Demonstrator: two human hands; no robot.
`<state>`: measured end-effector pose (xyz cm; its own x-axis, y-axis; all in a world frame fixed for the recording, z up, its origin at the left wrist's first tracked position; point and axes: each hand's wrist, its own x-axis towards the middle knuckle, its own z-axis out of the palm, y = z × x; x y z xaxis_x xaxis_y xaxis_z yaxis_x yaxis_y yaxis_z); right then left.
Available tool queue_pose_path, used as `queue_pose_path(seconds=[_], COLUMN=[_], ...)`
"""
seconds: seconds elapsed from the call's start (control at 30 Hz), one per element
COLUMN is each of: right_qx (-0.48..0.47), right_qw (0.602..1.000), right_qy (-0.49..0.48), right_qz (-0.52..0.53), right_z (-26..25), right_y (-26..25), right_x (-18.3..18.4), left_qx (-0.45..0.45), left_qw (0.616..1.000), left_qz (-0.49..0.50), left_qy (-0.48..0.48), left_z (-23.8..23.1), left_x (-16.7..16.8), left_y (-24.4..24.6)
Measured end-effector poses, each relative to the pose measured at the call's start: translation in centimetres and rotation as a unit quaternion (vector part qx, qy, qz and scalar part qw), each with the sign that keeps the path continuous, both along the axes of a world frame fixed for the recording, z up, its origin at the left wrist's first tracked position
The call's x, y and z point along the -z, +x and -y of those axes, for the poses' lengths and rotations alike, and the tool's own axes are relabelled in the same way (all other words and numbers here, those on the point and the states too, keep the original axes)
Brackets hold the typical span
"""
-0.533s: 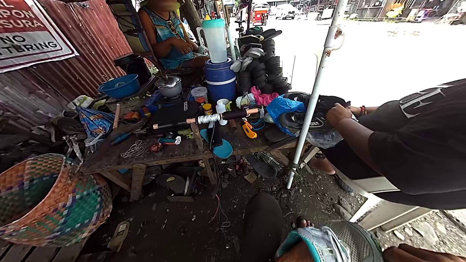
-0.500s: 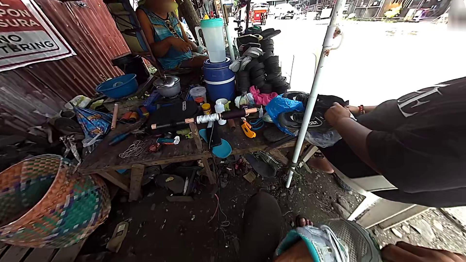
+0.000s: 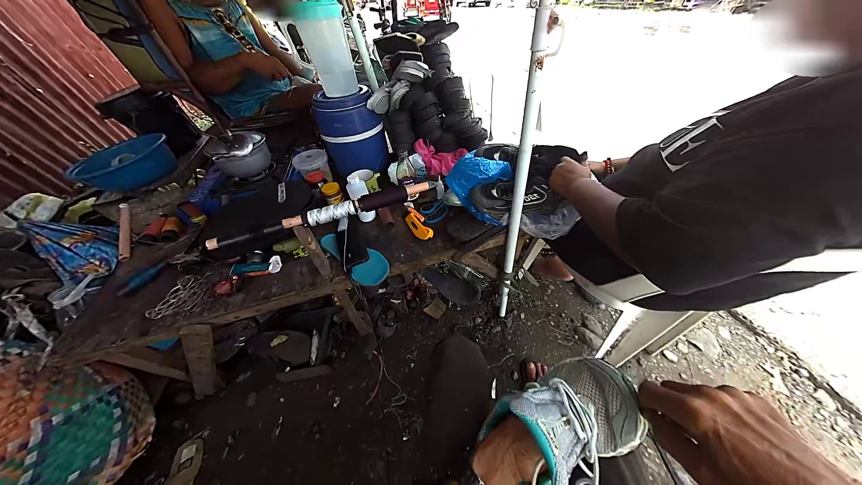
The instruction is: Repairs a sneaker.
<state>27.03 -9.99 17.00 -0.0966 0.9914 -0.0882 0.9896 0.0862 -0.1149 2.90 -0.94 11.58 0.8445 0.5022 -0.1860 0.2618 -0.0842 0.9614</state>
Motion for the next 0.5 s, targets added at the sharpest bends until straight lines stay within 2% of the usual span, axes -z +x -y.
queue_pose_path(seconds=[0.03, 0.07, 0.1, 0.2, 0.27, 0.37, 0.47, 0.5], right_qx=[0.010, 0.018, 0.024, 0.020, 0.000, -0.067, -0.124, -0.136], right_qw=[1.000, 1.000, 1.000, 0.999, 0.995, 0.976, 0.956, 0.950], right_qy=[-0.001, -0.001, 0.001, 0.045, 0.096, 0.184, 0.221, 0.235], right_qz=[0.006, 0.011, 0.014, 0.023, 0.036, 0.098, 0.146, 0.152], right_z=[0.1, 0.3, 0.5, 1.0, 1.3, 1.3, 1.2, 1.1], right_y=[-0.2, -0.4, -0.4, -0.2, 0.1, 0.3, 0.5, 0.7], right_x=[0.1, 0.2, 0.2, 1.1, 1.9, 2.9, 4.1, 4.8], left_qx=[-0.083, -0.125, -0.133, -0.148, -0.170, -0.160, -0.143, -0.140], left_qw=[0.971, 0.922, 0.898, 0.909, 0.934, 0.962, 0.961, 0.955], left_qz=[0.136, 0.178, 0.172, 0.161, 0.117, -0.004, -0.003, 0.048], left_qy=[-0.181, -0.319, -0.382, -0.354, -0.291, -0.223, -0.235, -0.256], left_z=[0.5, 0.8, 0.7, 1.0, 1.3, 1.4, 0.6, 0.4], left_x=[4.3, 6.1, 7.0, 8.3, 6.7, 2.2, 1.6, 3.0], left_y=[1.3, 2.4, 2.6, 2.2, 1.7, 0.5, 0.4, 0.3])
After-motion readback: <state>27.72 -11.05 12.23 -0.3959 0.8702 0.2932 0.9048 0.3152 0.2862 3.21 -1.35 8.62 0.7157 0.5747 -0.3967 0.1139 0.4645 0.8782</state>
